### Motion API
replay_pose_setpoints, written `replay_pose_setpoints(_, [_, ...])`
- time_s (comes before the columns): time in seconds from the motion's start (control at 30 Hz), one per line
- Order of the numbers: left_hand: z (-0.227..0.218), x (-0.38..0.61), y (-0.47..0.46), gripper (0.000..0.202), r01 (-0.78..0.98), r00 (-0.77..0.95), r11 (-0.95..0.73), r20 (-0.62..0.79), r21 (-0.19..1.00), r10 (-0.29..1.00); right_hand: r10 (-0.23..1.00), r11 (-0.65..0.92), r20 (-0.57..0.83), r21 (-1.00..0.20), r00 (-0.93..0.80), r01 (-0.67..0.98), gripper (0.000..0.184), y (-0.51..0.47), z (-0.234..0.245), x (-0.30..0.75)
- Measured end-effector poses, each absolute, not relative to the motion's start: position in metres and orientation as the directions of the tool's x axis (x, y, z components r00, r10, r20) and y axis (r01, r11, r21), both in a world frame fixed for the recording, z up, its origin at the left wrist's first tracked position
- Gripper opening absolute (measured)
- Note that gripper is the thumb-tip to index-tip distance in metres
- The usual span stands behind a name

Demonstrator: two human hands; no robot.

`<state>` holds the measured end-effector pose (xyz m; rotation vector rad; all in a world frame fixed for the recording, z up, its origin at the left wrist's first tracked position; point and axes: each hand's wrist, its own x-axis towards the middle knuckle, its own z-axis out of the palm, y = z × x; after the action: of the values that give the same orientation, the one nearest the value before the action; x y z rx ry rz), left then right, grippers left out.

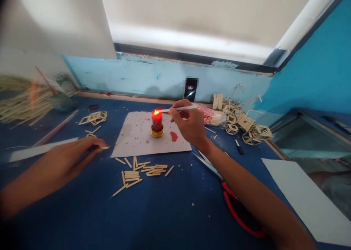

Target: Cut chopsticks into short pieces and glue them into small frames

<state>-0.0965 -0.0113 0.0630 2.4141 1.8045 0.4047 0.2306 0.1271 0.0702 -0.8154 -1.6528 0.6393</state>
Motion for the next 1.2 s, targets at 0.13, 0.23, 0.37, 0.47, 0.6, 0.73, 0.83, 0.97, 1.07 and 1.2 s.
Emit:
replay_pose_setpoints(0.13, [0.065,-0.094,-0.011,0.030,0.930,0.227,-0.255,0.131,0.265,0.965,0.782,0.623,0.610,-0.758,-0.129,0.191,0.016,0.125,0.072,0.232])
replay_pose_setpoints(0.23, [0.066,-0.093,-0.011,0.031,0.926,0.223,-0.247,0.116,0.287,0.968,0.773,0.634,0.621,-0.751,-0.128,0.186,0.016,0.124,0.072,0.232])
replay_pose_setpoints(0.37, [0.066,-0.093,-0.010,0.031,0.920,0.236,-0.248,0.075,0.302,0.969,0.768,0.641,0.626,-0.742,-0.139,0.199,0.015,0.125,0.071,0.232])
replay_pose_setpoints(0.47, [0.064,-0.096,-0.008,0.032,0.919,0.236,-0.249,0.080,0.307,0.969,0.772,0.635,0.622,-0.744,-0.130,0.208,0.015,0.125,0.070,0.232])
replay_pose_setpoints(0.6, [0.062,-0.100,-0.007,0.028,0.899,0.208,-0.231,0.102,0.373,0.973,0.752,0.658,0.651,-0.733,-0.105,0.170,0.011,0.121,0.077,0.235])
replay_pose_setpoints(0.73, [0.063,-0.083,-0.012,0.025,0.695,0.143,-0.163,0.087,0.701,0.986,0.769,0.633,0.624,-0.774,-0.135,0.027,0.014,0.112,0.098,0.240])
replay_pose_setpoints(0.83, [0.064,-0.052,-0.019,0.026,0.363,0.152,-0.034,-0.023,0.931,0.988,0.817,0.526,0.534,-0.845,-0.220,-0.097,0.007,0.098,0.112,0.247])
replay_pose_setpoints(0.97, [0.060,0.000,-0.028,0.028,0.138,0.193,0.139,-0.164,0.981,0.967,0.868,0.216,0.331,-0.923,-0.370,-0.319,0.015,0.065,0.104,0.265])
replay_pose_setpoints(1.07, [0.053,0.036,-0.034,0.026,0.053,0.258,0.206,-0.213,0.977,0.942,0.837,-0.043,0.164,-0.932,-0.522,-0.361,0.014,0.037,0.081,0.280])
replay_pose_setpoints(1.2, [0.036,0.067,-0.037,0.019,-0.027,0.361,0.261,-0.234,0.965,0.903,0.844,-0.177,0.011,-0.938,-0.536,-0.298,0.022,0.016,0.045,0.294])
